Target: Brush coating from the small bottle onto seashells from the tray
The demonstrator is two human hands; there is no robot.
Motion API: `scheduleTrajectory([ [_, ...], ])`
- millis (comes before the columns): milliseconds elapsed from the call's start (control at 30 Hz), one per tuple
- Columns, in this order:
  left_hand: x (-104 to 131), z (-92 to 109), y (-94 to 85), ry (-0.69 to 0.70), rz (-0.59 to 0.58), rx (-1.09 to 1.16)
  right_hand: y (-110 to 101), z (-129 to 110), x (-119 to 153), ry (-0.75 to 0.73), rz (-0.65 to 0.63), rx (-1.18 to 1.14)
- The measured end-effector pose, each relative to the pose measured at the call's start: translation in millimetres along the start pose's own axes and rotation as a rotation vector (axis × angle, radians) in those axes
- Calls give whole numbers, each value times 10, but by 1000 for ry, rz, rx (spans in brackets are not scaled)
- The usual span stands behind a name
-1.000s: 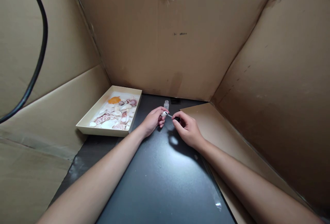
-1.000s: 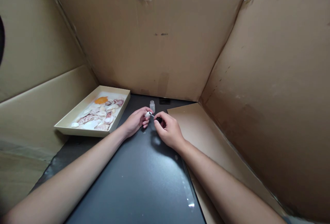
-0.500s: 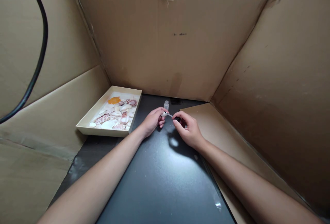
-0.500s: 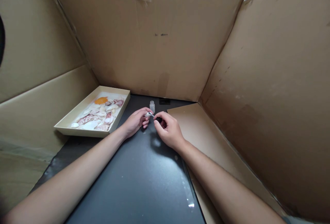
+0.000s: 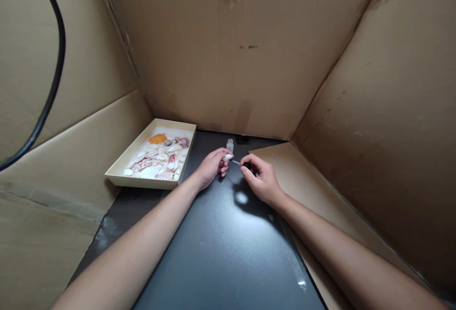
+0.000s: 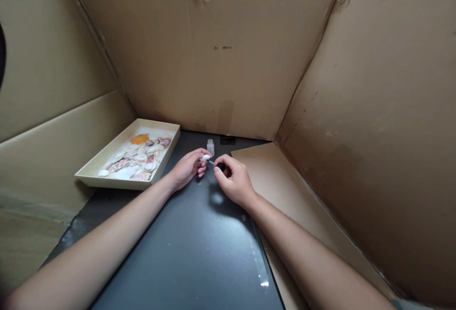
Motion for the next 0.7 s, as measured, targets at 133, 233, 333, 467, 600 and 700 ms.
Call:
scheduleTrajectory([
  [133, 0, 5, 4, 2, 0, -6, 20, 17, 1, 13, -24, 33],
  [233, 3, 10, 9, 6, -4, -8, -3, 20, -7, 17, 11, 41],
  [333, 4, 5, 6, 3, -1, -10, -6, -11, -11, -28, 16, -12],
  [467, 1, -1, 5, 4, -2, -11, 16, 21, -12, 3, -23, 41],
  [600, 3, 4, 7, 3, 1, -9, -8, 7, -10, -13, 6, -7],
  [700, 7, 7, 7, -1, 5, -16, -3, -13, -6, -41, 0, -36],
])
Point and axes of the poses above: each hand's wrist, its own x-axis away from the middle knuckle, its own y-axis out of the palm, z = x × y, the point moved 6 cm from there along -x, towards the middle knuckle, and after that the axes turned 8 degrees about z, right-handed, at the moved point
